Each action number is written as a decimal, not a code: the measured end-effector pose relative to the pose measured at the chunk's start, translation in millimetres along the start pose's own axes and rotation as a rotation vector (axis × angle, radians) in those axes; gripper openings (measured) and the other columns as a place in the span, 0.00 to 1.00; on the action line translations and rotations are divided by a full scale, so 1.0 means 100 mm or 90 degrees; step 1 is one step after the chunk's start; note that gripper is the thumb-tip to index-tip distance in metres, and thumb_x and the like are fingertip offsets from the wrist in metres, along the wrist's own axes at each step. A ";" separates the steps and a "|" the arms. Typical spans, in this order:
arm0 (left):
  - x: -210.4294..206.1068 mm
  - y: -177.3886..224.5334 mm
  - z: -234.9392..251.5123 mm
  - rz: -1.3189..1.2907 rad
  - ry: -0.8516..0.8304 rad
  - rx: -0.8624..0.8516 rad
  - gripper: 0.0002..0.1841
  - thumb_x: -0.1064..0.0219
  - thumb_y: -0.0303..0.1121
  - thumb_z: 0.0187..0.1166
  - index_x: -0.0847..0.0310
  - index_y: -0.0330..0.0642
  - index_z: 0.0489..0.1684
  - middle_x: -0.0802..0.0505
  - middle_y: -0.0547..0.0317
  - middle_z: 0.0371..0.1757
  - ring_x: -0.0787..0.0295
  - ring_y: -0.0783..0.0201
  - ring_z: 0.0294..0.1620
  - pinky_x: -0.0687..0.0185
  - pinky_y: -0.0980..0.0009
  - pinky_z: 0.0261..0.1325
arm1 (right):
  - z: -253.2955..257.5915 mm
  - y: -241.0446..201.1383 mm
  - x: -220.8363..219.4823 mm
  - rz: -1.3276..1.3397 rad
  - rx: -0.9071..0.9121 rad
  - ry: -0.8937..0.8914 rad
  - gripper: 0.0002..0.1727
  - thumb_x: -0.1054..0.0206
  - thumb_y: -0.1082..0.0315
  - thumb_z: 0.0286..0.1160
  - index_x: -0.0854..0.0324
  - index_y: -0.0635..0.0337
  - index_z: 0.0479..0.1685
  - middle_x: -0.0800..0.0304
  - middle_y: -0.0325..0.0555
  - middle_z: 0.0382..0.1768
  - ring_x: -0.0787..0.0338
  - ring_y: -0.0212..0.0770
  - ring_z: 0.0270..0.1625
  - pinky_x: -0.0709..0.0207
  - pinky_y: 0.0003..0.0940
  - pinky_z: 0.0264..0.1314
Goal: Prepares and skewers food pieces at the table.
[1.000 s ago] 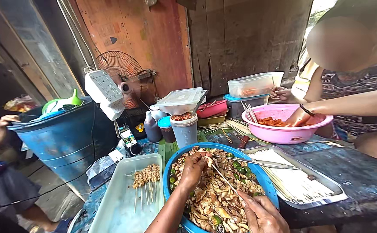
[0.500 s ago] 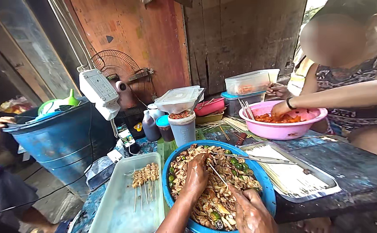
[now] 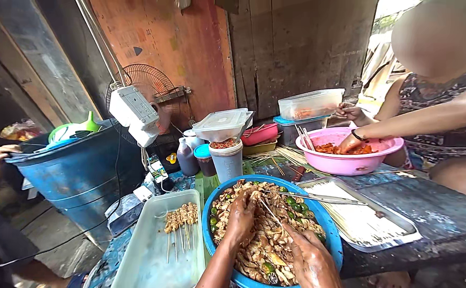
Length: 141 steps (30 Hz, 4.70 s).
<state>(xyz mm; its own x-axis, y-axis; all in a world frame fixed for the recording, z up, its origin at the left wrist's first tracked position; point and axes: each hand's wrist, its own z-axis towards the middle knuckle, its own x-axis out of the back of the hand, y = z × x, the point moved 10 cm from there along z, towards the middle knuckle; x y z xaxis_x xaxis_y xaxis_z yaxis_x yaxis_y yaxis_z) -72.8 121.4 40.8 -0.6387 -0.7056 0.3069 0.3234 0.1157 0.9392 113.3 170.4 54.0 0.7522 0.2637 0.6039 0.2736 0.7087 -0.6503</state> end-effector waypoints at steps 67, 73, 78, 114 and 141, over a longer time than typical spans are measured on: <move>0.44 -0.10 0.02 -0.337 0.126 0.122 0.10 0.44 0.20 0.87 0.16 0.29 0.51 0.13 0.56 0.27 0.18 0.69 0.23 0.19 0.75 0.31 | 0.01 -0.26 -0.18 -0.031 0.027 -0.096 0.22 0.43 0.78 0.79 0.12 0.58 0.68 0.12 0.70 0.50 0.07 0.67 0.43 0.14 0.62 0.42; 0.43 -0.03 -0.02 -0.355 0.139 0.107 0.11 0.48 0.20 0.89 0.18 0.29 0.54 0.13 0.55 0.30 0.18 0.68 0.25 0.18 0.75 0.33 | -0.05 -0.25 -0.05 -0.011 0.030 -0.061 0.22 0.43 0.78 0.78 0.11 0.59 0.67 0.12 0.68 0.46 0.08 0.64 0.39 0.14 0.59 0.41; 0.38 -0.05 0.00 -0.376 0.117 0.122 0.10 0.47 0.20 0.89 0.18 0.29 0.53 0.13 0.55 0.30 0.19 0.69 0.23 0.20 0.76 0.31 | -0.03 -0.21 -0.07 -0.019 0.020 -0.079 0.22 0.43 0.77 0.79 0.11 0.57 0.68 0.12 0.67 0.46 0.08 0.65 0.40 0.15 0.60 0.41; 0.25 0.62 -0.20 0.215 0.060 -0.213 0.12 0.43 0.20 0.83 0.11 0.32 0.49 0.07 0.46 0.45 0.09 0.55 0.46 0.14 0.56 0.57 | 0.56 -0.43 -0.43 0.170 -0.050 -0.073 0.21 0.47 0.75 0.87 0.14 0.58 0.71 0.08 0.60 0.60 0.10 0.62 0.65 0.24 0.64 0.71; -0.41 0.21 -0.35 -0.762 0.079 0.281 0.20 0.62 0.37 0.93 0.31 0.46 0.29 0.23 0.66 0.18 0.26 0.72 0.15 0.25 0.80 0.21 | 0.21 -0.20 -0.39 0.272 0.019 -0.003 0.20 0.50 0.77 0.85 0.18 0.83 0.62 0.13 0.73 0.61 0.12 0.44 0.66 0.25 0.33 0.75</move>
<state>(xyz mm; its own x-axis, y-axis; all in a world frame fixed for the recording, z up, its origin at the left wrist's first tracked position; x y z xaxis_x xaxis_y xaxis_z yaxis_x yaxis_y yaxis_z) -16.0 128.1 42.4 -0.2929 -0.5873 -0.7545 -0.6784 -0.4285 0.5969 65.9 159.1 53.0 0.7913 0.5411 0.2848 -0.0803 0.5537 -0.8288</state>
